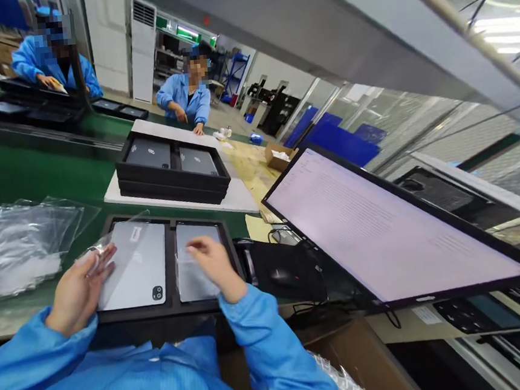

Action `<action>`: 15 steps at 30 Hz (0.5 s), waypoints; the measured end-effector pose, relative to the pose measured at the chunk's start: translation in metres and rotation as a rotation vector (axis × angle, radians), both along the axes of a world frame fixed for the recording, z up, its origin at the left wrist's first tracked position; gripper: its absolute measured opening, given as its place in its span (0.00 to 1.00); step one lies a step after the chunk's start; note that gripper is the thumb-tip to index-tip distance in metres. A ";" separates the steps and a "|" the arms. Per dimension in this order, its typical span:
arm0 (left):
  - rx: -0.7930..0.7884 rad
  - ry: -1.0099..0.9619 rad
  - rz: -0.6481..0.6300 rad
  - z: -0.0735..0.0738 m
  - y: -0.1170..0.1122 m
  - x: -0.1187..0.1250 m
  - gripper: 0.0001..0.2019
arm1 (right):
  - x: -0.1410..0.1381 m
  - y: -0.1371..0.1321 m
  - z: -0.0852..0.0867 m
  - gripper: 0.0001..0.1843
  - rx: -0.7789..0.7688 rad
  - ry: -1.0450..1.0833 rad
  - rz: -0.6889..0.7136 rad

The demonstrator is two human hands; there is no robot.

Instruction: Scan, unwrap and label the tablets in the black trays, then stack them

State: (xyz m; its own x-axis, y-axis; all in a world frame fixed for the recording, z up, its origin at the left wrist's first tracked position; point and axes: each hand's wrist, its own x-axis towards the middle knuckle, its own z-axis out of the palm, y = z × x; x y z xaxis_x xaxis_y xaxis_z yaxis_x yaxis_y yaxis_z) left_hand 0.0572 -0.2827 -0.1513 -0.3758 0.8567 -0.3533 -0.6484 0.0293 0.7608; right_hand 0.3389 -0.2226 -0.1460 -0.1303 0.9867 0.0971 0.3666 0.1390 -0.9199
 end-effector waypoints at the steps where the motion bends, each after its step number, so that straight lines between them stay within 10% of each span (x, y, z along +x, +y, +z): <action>1: -0.001 -0.031 0.017 0.002 -0.001 0.001 0.15 | -0.025 0.005 0.000 0.16 -0.125 0.012 0.054; 7: 0.030 -0.091 -0.046 -0.005 0.001 -0.001 0.17 | -0.124 0.044 -0.009 0.20 -0.229 -0.048 0.132; 15: 0.026 -0.131 -0.085 -0.007 -0.004 -0.001 0.26 | -0.165 0.077 -0.035 0.07 -0.411 -0.073 -0.018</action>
